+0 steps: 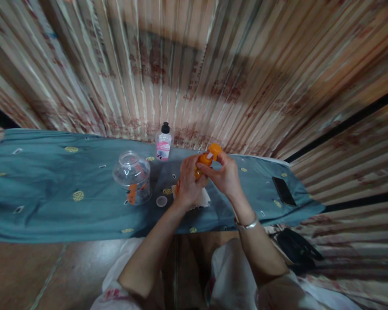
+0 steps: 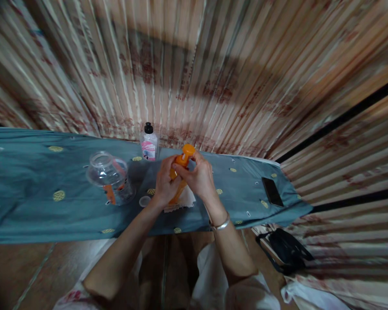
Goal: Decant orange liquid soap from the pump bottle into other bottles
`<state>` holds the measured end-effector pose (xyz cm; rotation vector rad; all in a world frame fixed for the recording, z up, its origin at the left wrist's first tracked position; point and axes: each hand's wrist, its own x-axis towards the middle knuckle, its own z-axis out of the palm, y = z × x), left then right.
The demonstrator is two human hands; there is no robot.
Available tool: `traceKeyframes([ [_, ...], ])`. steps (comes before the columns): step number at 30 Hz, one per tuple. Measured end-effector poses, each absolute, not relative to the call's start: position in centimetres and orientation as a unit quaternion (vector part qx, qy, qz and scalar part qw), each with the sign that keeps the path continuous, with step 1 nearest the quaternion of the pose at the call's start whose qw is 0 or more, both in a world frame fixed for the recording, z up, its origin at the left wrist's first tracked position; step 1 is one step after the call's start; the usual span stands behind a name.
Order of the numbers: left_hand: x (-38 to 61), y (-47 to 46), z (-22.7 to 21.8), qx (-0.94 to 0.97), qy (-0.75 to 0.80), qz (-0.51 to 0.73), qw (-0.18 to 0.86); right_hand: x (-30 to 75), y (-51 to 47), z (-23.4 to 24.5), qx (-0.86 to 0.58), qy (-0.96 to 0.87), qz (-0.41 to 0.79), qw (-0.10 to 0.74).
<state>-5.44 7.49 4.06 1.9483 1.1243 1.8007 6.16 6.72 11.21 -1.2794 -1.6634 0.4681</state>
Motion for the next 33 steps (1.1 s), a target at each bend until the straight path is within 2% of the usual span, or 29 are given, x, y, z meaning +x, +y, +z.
traceKeyframes([
  [6,-5.7,7.6,3.8,0.671,0.407,0.602,0.146,5.6,6.3,11.3,-0.55,-0.665,0.162,0.479],
  [14,-5.7,7.2,4.3,0.676,0.401,0.599,0.151,8.3,7.0,12.4,-0.419,-0.742,0.312,0.421],
  [20,-5.6,7.4,3.9,0.669,0.397,0.613,0.134,7.7,7.0,12.5,-0.442,-0.765,0.206,0.421],
  [33,-5.7,7.8,3.5,0.677,0.402,0.605,0.12,5.1,5.6,11.5,-0.553,-0.677,0.077,0.479],
])
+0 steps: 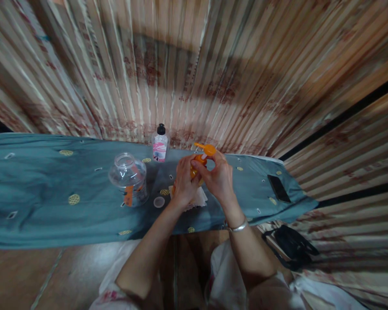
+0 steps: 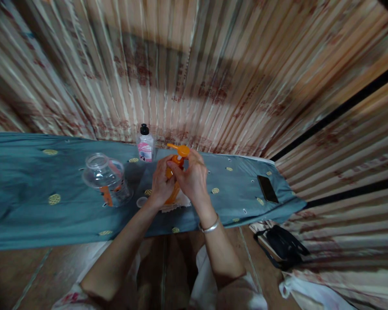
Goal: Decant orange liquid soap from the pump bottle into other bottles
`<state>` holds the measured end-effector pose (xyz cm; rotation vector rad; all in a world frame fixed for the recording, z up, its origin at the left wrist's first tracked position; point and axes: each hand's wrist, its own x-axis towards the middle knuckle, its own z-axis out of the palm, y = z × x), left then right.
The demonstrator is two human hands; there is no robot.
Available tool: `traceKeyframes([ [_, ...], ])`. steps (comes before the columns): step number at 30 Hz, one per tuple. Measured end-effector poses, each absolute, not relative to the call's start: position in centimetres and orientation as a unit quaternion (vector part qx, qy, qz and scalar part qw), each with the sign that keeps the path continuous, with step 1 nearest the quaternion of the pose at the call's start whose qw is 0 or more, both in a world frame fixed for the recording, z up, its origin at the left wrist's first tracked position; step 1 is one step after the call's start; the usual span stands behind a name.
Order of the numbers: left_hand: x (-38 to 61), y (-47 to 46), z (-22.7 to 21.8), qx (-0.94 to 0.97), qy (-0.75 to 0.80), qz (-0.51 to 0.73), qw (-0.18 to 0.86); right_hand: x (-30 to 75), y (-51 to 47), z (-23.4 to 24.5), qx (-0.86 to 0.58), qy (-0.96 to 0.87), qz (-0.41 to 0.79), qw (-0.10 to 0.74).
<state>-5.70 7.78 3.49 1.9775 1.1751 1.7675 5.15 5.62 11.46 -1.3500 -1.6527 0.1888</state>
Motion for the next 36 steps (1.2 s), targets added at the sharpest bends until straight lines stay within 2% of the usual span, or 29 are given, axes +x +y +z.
traceKeyframes([
  [2,-5.8,7.8,3.4,0.674,0.397,0.611,0.12,5.5,5.6,11.6,-0.539,-0.691,0.091,0.474],
  [8,-5.7,7.5,3.7,0.672,0.401,0.611,0.12,7.9,6.2,12.4,-0.421,-0.773,0.243,0.407],
  [18,-5.7,7.7,3.2,0.681,0.409,0.596,0.119,6.3,5.5,12.2,-0.52,-0.733,0.094,0.428],
  [26,-5.5,7.7,3.8,0.667,0.362,0.644,0.097,4.6,5.2,11.0,-0.542,-0.698,-0.025,0.467],
  [36,-5.8,7.7,3.0,0.669,0.394,0.621,0.109,5.8,5.3,11.6,-0.561,-0.703,0.085,0.429],
])
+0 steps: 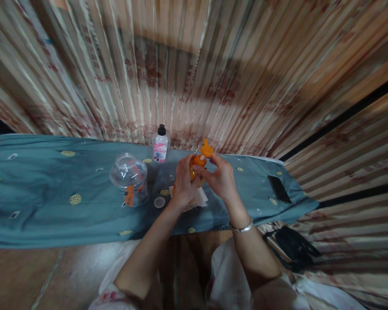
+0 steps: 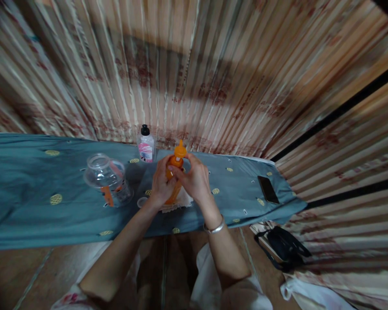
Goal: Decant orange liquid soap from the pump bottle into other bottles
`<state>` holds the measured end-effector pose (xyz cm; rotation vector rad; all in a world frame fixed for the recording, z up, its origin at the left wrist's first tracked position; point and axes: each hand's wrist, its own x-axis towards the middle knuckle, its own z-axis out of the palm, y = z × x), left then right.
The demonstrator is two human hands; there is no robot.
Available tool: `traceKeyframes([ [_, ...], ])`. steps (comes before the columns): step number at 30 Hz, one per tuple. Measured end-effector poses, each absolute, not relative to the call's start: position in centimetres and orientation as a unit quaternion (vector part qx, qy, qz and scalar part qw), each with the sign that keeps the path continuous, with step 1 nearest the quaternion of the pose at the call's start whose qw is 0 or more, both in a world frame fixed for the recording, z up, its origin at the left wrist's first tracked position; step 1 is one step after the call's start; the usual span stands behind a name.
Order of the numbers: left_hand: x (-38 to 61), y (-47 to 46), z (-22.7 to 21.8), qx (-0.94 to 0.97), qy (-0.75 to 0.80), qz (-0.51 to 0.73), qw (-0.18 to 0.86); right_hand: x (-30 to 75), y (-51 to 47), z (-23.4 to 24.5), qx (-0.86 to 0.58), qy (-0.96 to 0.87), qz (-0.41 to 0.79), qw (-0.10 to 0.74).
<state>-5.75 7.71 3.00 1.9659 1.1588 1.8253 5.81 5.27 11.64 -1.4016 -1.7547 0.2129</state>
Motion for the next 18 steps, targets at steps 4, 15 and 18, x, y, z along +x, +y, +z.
traceKeyframes([
  [4,-6.1,7.6,3.0,0.682,0.394,0.602,0.128,6.7,6.4,11.8,-0.491,-0.733,0.174,0.438],
  [15,-6.2,7.4,3.8,0.683,0.4,0.598,0.126,9.9,10.1,14.6,-0.303,-0.809,0.414,0.288],
  [18,-6.2,7.3,4.0,0.685,0.409,0.591,0.122,9.6,9.4,14.6,-0.322,-0.802,0.397,0.309],
])
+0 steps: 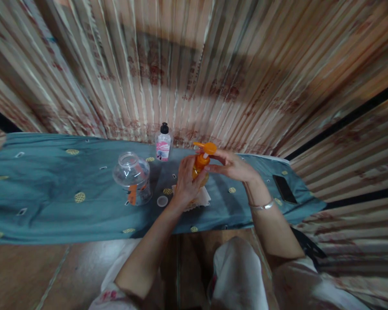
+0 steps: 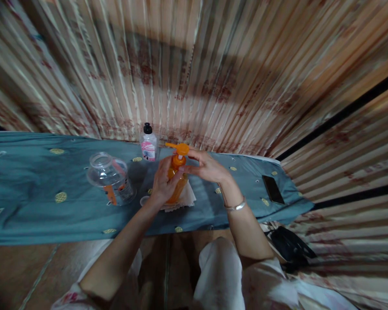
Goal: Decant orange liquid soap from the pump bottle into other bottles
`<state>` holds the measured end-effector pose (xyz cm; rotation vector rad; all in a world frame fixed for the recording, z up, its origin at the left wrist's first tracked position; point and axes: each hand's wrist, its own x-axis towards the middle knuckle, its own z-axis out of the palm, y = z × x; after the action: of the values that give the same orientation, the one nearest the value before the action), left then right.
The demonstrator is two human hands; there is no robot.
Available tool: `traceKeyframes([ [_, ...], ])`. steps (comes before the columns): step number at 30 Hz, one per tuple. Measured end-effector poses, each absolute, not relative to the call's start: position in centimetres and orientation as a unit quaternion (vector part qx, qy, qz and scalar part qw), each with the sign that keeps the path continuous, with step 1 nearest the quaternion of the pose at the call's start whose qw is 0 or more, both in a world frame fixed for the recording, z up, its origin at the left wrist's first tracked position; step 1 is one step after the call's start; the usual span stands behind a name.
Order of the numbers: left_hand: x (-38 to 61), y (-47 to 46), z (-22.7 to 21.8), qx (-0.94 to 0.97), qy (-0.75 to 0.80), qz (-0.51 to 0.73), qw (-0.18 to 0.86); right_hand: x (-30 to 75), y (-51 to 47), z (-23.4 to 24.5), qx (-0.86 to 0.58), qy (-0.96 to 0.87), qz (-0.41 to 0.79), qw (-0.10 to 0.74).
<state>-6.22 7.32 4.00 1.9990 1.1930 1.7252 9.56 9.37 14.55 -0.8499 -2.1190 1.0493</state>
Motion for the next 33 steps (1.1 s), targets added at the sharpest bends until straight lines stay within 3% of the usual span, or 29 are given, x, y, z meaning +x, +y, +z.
traceKeyframes([
  [4,-6.2,7.1,4.4,0.684,0.42,0.584,0.125,8.9,8.2,14.2,-0.372,-0.785,0.332,0.368],
  [15,-6.2,7.3,3.7,0.682,0.403,0.598,0.121,7.7,7.3,13.0,-0.42,-0.786,0.197,0.408],
  [21,-6.4,7.3,3.9,0.695,0.385,0.595,0.123,7.1,6.1,13.1,-0.447,-0.792,0.123,0.398],
  [33,-6.1,7.2,4.0,0.685,0.391,0.601,0.127,7.8,6.4,13.7,-0.422,-0.82,0.123,0.367],
])
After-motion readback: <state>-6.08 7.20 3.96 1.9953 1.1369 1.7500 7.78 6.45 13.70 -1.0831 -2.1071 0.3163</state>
